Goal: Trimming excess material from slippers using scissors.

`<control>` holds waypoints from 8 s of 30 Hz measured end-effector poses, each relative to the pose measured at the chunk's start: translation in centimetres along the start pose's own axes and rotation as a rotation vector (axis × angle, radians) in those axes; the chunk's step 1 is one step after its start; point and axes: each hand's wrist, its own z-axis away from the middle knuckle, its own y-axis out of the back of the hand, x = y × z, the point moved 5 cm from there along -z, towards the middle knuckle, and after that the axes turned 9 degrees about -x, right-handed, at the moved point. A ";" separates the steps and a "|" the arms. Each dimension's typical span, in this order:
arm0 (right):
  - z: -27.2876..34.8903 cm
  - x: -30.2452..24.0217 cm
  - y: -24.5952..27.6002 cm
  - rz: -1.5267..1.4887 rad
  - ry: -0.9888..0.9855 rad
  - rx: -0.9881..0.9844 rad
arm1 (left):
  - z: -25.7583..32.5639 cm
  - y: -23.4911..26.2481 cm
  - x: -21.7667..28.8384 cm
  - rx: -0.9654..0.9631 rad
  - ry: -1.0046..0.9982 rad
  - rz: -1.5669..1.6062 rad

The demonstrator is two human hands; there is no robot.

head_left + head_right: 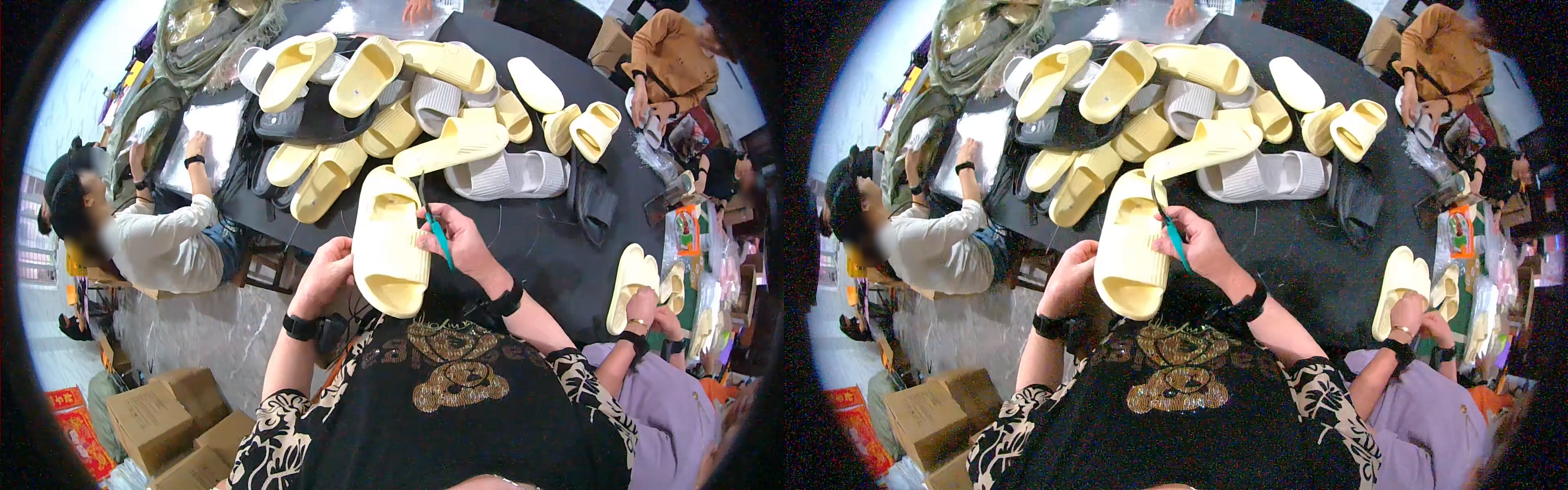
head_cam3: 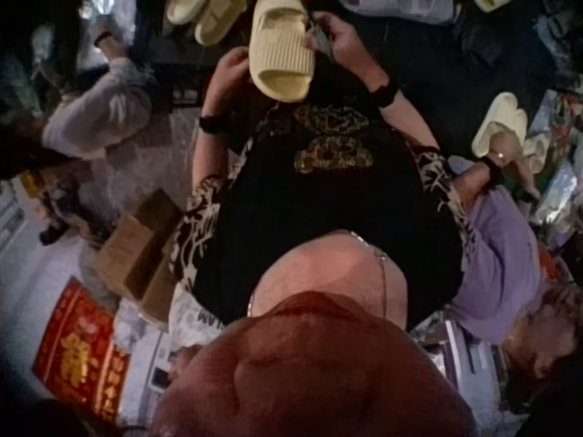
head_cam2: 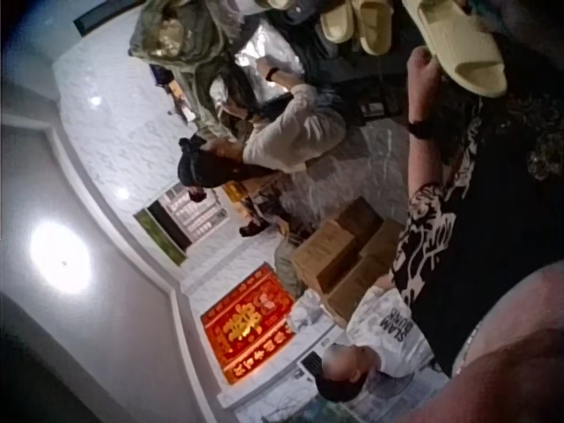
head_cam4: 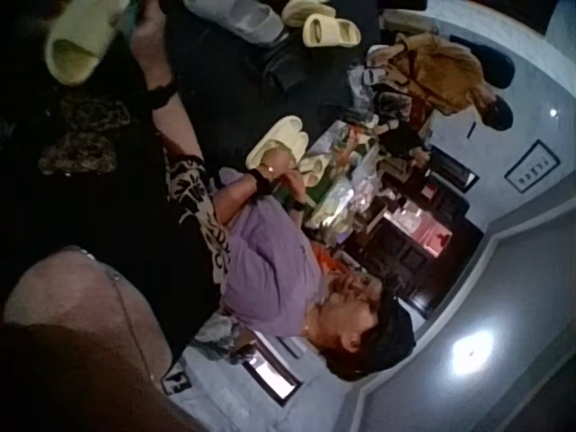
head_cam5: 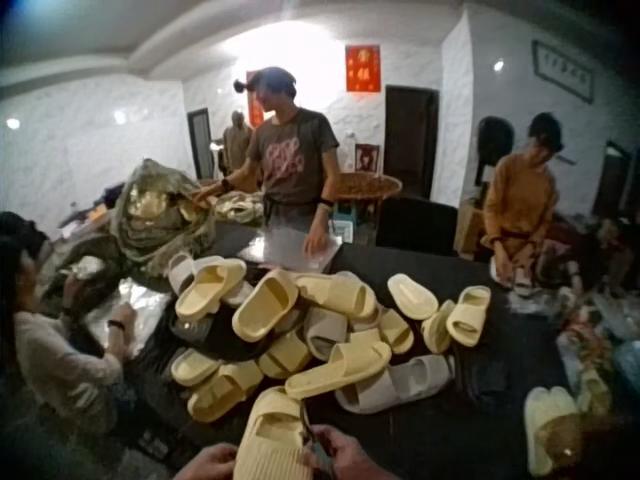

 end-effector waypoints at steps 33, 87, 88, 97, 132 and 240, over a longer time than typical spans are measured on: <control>8.7 -11.8 11.5 0.645 0.574 0.800 | -11.8 -8.1 8.1 -0.218 -0.311 -0.329; -2.5 5.2 6.4 0.853 -0.458 -0.023 | -14.1 -1.5 -3.0 -0.012 -0.056 -0.587; -2.7 5.2 6.1 0.831 -0.522 -0.048 | -14.0 -1.4 -3.0 0.000 -0.070 -0.586; -3.8 5.1 5.6 0.928 -0.422 -0.045 | -13.9 -1.1 -3.2 0.009 -0.135 -0.577; 0.0 8.3 9.6 0.589 -0.124 0.734 | -2.2 12.0 -3.3 0.544 -0.030 -1.076; 13.2 -5.4 18.2 0.254 0.394 1.140 | -17.4 7.7 11.9 0.253 -0.277 0.090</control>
